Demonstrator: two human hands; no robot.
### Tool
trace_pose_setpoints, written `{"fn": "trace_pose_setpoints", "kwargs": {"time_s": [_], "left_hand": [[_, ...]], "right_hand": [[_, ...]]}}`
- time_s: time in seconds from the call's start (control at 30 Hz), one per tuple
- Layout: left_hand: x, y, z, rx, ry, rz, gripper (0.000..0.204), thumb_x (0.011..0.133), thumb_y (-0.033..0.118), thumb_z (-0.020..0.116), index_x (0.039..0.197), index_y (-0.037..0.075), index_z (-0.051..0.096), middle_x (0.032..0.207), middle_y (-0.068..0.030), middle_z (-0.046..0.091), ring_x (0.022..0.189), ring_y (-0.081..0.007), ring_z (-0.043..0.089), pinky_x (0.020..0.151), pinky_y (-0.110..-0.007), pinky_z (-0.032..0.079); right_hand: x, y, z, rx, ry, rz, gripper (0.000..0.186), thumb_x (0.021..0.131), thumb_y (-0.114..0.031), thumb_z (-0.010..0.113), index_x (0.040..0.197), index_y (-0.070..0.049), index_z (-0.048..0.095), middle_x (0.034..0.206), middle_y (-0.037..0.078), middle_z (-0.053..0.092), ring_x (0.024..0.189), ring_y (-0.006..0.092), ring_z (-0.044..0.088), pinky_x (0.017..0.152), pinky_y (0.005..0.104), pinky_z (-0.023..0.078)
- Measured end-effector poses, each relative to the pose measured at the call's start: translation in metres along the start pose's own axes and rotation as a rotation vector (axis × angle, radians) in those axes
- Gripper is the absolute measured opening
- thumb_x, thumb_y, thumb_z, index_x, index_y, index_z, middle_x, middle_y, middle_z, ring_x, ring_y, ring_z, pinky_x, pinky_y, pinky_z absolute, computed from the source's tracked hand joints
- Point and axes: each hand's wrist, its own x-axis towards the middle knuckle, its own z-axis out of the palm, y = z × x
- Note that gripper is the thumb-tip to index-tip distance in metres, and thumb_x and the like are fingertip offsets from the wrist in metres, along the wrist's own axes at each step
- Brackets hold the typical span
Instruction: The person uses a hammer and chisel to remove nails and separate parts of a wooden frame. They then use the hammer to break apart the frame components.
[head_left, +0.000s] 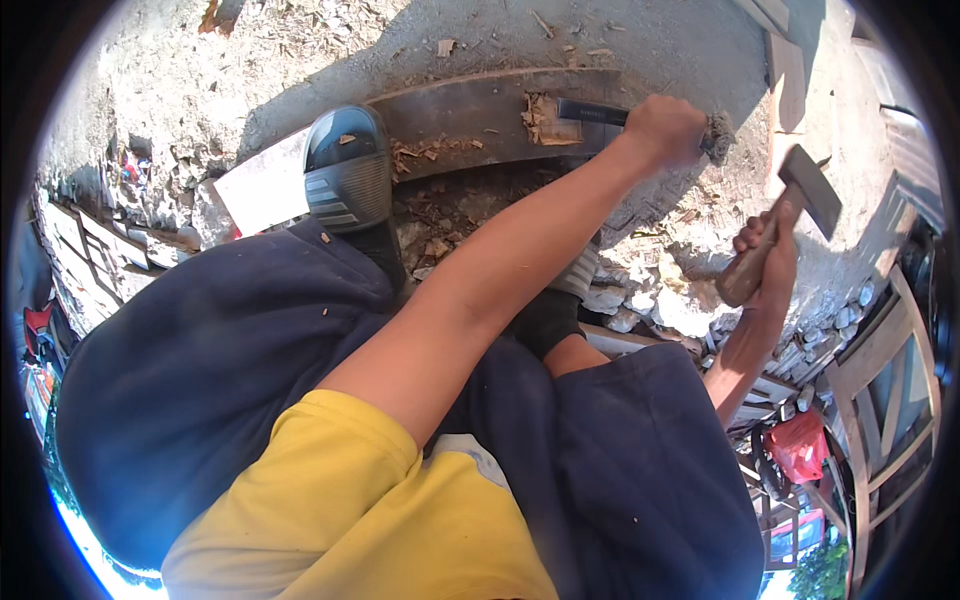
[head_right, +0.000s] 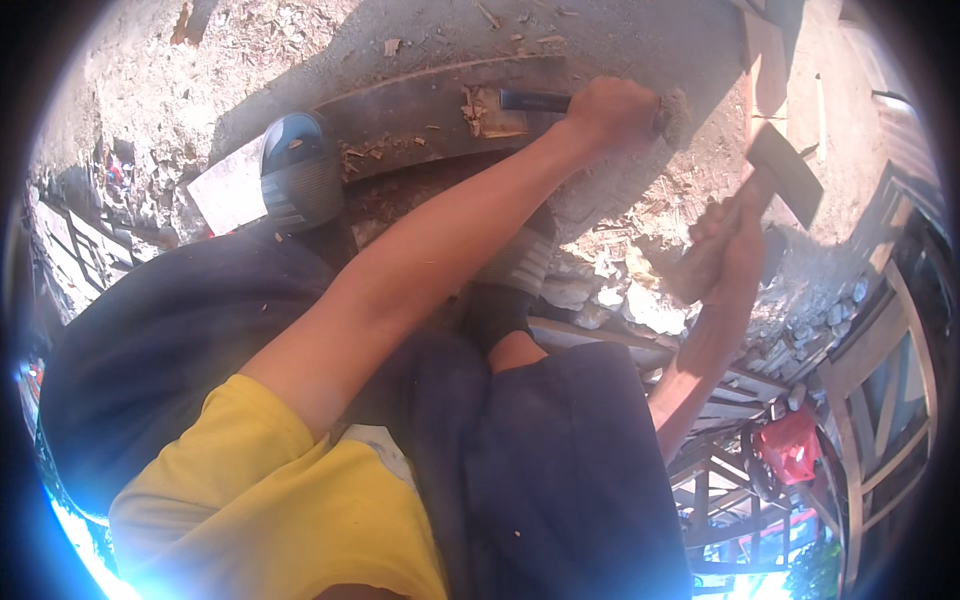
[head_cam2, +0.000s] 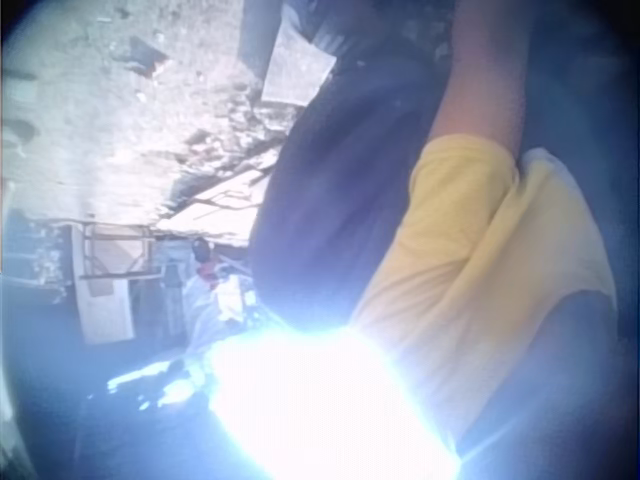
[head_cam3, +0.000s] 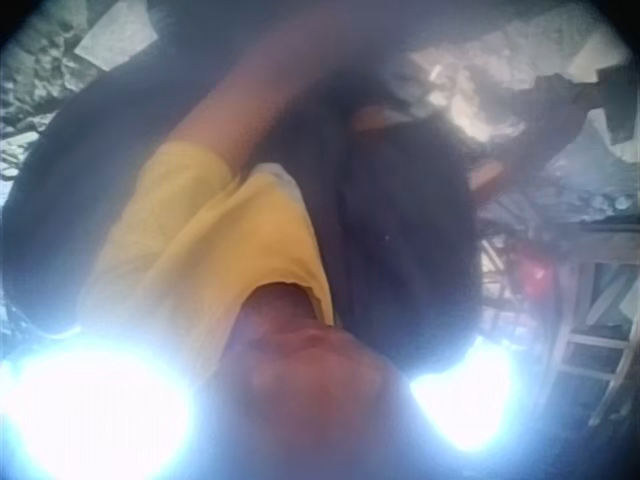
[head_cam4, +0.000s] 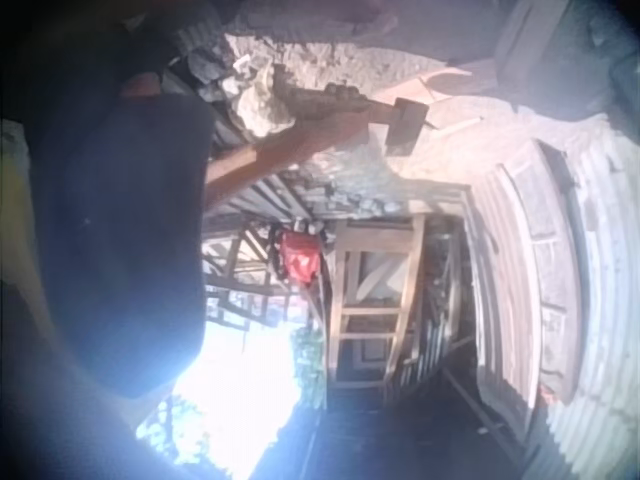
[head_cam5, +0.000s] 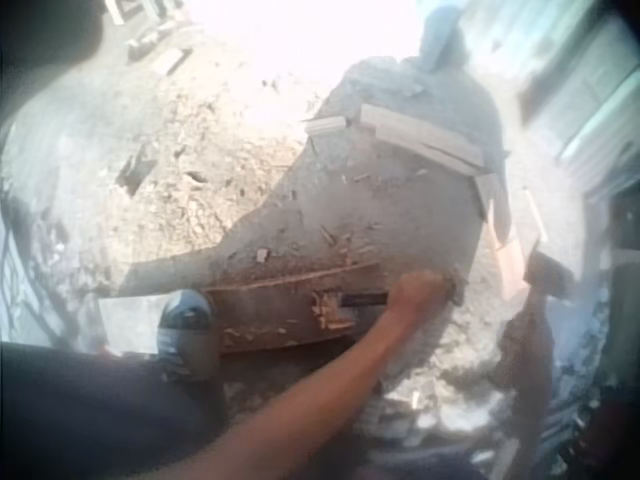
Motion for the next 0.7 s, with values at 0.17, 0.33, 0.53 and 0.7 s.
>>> {"fn": "trace_pose_setpoints", "kwargs": {"time_s": [0.17, 0.33, 0.53, 0.7], "left_hand": [[0.002, -0.003, 0.003, 0.014, 0.007, -0.03, 0.02, 0.068, 0.016, 0.061, 0.082, 0.006, 0.072, 0.082, -0.0171, 0.069, 0.079, -0.0339, 0.068, 0.071, -0.041, 0.055], [0.008, -0.011, 0.004, 0.018, 0.027, -0.029, 0.022, 0.073, 0.021, 0.061, 0.082, 0.004, 0.071, 0.081, -0.0186, 0.068, 0.078, -0.035, 0.068, 0.071, -0.042, 0.055], [0.011, -0.005, 0.001, -0.013, 0.018, -0.077, 0.022, 0.076, 0.022, 0.059, 0.081, 0.004, 0.07, 0.081, -0.019, 0.068, 0.077, -0.0351, 0.068, 0.072, -0.043, 0.054], [0.012, -0.01, 0.007, 0.008, 0.025, -0.035, 0.022, 0.075, 0.02, 0.058, 0.083, 0.003, 0.071, 0.083, -0.0188, 0.068, 0.079, -0.0346, 0.068, 0.073, -0.044, 0.054]], "right_hand": [[-0.031, -0.007, 0.011, 0.055, -0.256, 0.329, 0.028, 0.094, -0.04, 0.055, 0.096, -0.012, 0.052, 0.067, -0.003, 0.049, 0.051, 0.0053, 0.045, 0.044, 0.0195, 0.037], [0.004, -0.026, -0.039, 0.078, -0.175, 0.134, 0.033, 0.098, -0.037, 0.051, 0.098, -0.004, 0.047, 0.067, 0.0, 0.043, 0.05, 0.005, 0.043, 0.043, 0.0202, 0.04], [0.003, 0.005, 0.001, -0.04, -0.073, 0.088, 0.033, 0.095, -0.039, 0.055, 0.091, -0.007, 0.045, 0.065, -0.001, 0.043, 0.05, 0.007, 0.042, 0.046, 0.0221, 0.04], [-0.018, -0.003, 0.008, -0.089, -0.174, 0.28, 0.032, 0.095, -0.041, 0.054, 0.096, -0.009, 0.05, 0.064, -0.003, 0.048, 0.047, 0.0038, 0.046, 0.041, 0.0187, 0.04]]}}
